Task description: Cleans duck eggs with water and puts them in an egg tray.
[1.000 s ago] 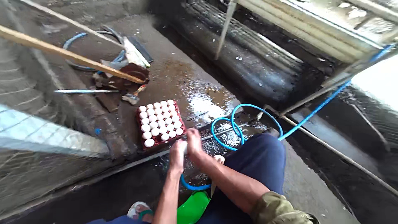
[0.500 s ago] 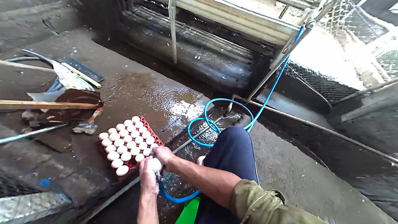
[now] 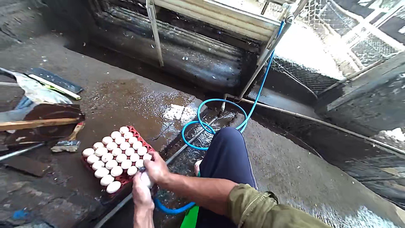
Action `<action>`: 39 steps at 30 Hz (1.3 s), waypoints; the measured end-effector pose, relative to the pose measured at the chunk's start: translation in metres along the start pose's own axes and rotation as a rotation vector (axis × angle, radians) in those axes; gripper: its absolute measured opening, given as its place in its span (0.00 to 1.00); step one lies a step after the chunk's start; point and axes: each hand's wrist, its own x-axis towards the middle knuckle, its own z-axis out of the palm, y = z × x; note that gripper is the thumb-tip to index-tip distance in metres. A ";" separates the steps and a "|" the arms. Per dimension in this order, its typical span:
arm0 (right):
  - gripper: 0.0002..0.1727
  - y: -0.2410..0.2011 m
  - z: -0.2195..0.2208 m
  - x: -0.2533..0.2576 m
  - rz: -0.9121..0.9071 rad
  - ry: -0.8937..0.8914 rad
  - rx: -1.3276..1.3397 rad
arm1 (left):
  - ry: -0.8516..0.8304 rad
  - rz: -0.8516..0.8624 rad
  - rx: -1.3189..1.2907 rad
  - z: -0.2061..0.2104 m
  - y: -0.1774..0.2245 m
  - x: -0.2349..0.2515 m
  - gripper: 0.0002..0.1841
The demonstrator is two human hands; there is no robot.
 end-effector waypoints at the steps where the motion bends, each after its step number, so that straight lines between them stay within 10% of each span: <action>1: 0.26 -0.002 0.003 -0.005 0.012 -0.005 -0.017 | 0.011 0.030 -0.017 -0.001 0.000 0.001 0.24; 7: 0.27 0.000 0.002 0.007 0.125 -0.006 -0.017 | -0.008 -0.069 -0.073 -0.001 0.002 0.002 0.23; 11: 0.26 0.006 0.016 -0.022 -0.123 0.039 -0.070 | -0.003 0.089 0.011 -0.011 -0.008 0.007 0.22; 16: 0.24 0.004 0.005 0.027 0.221 0.085 0.111 | -0.032 -0.067 0.001 -0.008 -0.001 0.012 0.23; 21: 0.26 0.012 0.013 0.004 -0.186 0.082 -0.095 | -0.093 0.147 0.026 -0.013 -0.014 0.016 0.26; 39: 0.22 -0.001 0.012 0.013 -0.097 0.143 -0.010 | -0.025 0.062 -0.049 0.001 -0.002 0.007 0.27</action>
